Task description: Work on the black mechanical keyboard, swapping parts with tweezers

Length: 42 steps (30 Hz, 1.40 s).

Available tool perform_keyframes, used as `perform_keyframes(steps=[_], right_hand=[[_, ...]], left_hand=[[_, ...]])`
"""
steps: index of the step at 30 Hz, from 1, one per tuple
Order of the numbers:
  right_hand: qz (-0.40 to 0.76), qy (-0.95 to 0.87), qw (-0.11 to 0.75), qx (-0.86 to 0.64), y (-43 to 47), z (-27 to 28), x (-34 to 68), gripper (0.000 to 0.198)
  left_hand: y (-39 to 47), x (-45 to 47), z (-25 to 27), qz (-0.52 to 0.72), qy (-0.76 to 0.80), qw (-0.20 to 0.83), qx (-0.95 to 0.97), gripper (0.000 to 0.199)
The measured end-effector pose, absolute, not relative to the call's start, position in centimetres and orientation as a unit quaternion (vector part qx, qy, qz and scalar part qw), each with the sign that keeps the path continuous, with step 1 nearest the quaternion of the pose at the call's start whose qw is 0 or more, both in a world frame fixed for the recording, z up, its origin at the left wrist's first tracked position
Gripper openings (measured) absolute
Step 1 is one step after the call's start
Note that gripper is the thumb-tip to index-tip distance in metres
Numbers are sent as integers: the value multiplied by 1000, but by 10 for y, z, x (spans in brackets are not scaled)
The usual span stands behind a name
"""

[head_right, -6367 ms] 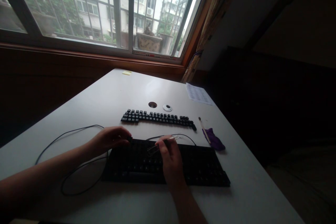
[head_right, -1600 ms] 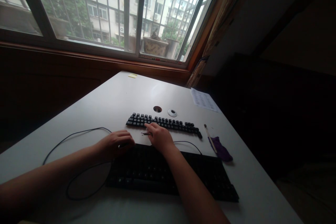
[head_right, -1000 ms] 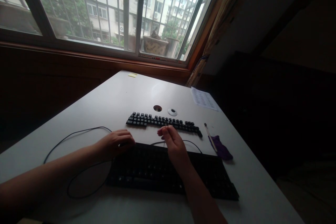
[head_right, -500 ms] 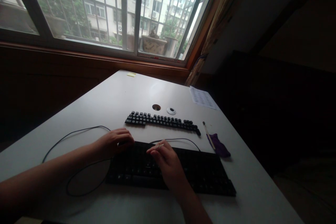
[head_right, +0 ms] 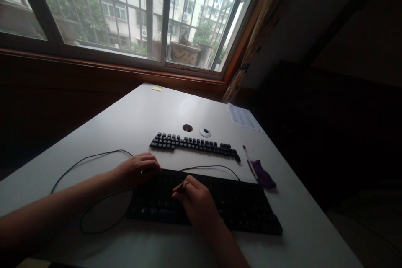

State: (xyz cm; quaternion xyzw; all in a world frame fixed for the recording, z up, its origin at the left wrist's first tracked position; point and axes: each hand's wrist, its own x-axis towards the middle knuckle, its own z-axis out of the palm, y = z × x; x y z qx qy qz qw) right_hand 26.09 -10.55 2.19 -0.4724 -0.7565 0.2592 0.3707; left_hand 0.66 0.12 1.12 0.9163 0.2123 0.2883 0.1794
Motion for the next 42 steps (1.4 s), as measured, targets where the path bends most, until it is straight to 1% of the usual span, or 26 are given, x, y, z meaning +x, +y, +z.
perform_keyframes(steps=[5,9,11,16,21,25,30,37,42], right_hand=[[268,-729,400,-486,-107,19,264,12],[309,-635,491,-510,-104,19,270,23],[324,-593,513,-530,-101,18,273,28],[343,-583,505,-537,-98,21,274,30],[367,-596,521,-488,-98,26,268,23],[403,-599,525,-451,-98,26,259,19],[423,-610,521,-422,-99,26,249,17],[451,-612,514,-397,-99,27,246,15],[484,-598,513,-380,-98,25,244,14]], left_hand=[[0,7,13,292,214,181,914,13],[1,8,11,291,224,178,913,13],[1,8,9,291,226,179,912,11],[1,8,9,295,222,172,913,13],[-4,11,15,297,205,153,920,13],[-15,15,20,308,178,150,923,20],[-25,20,20,311,147,182,921,29],[-28,24,17,303,140,239,912,21],[-27,24,12,291,135,272,907,21]])
